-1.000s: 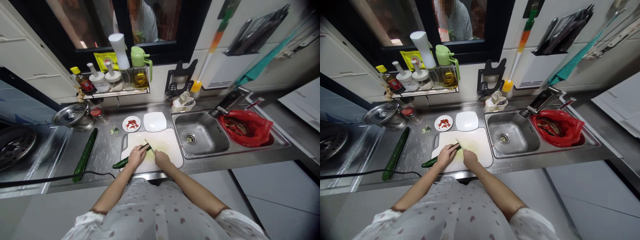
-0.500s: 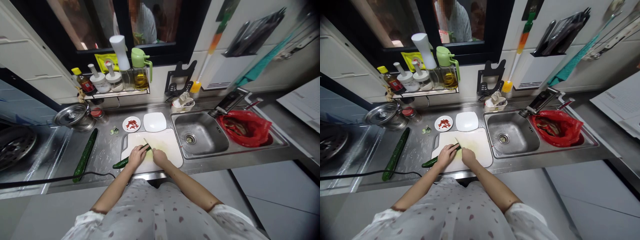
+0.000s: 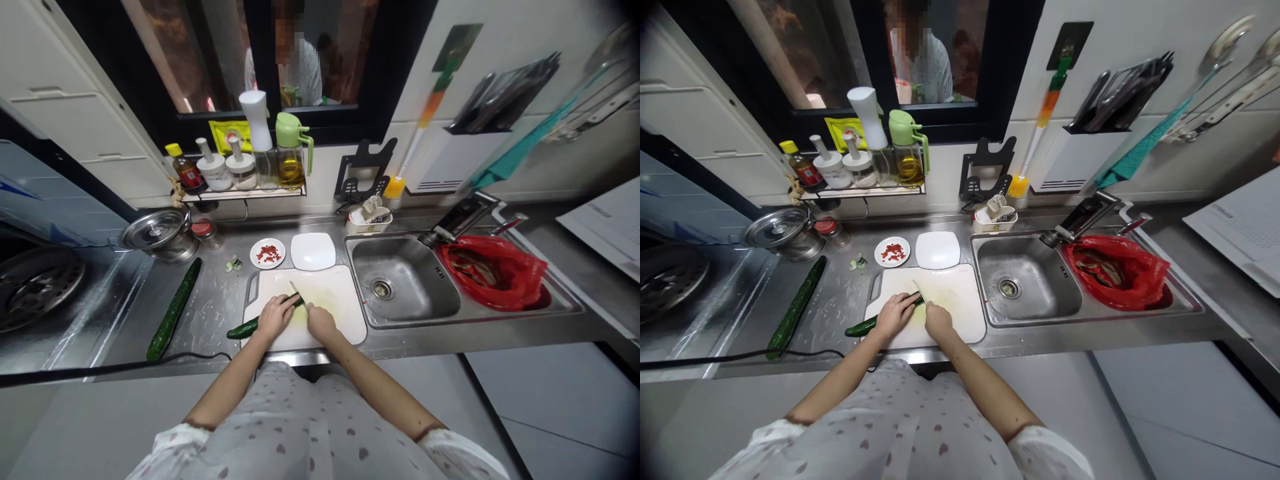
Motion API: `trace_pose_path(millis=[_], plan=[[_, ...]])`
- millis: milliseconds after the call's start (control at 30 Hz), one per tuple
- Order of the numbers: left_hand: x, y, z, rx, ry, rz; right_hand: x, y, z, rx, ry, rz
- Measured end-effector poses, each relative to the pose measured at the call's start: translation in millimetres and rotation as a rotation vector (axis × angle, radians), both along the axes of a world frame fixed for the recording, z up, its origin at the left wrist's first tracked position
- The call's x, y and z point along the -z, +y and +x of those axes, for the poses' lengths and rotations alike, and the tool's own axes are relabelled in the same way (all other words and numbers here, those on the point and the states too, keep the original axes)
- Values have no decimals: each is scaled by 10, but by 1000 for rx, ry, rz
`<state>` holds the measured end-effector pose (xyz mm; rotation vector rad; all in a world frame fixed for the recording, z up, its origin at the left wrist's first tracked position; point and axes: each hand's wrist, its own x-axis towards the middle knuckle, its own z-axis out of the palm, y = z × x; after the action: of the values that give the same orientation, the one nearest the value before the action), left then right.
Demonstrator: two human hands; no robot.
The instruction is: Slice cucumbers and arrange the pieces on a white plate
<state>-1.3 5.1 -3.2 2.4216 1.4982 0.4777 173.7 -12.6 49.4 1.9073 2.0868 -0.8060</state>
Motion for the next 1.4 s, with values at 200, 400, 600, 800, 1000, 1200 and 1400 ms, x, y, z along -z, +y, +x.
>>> trace_pose_path(millis=[200,400,600,800,1000,1200,1400], plan=[[0,-8,22,-14,-18,0,-14,-173,91,5,-33,-21],[-39,-15,44,-24,-14,-6,-12,-229,112,17,-55,-10],[-28,1,51,-9,-19,3,-51,-39,28,25,-42,-19],[-44,0,51,-13,-7,-2,-89,174,-81,19,-7,-2],[-65,-12,54,-26,-4,11,-93,253,-136,33,10,19],[-63,-20,47,-26,-1,10,-137,227,-136,36,6,4],[-16,-13,40,-23,-7,3,-123,64,-43,21,-15,-3]])
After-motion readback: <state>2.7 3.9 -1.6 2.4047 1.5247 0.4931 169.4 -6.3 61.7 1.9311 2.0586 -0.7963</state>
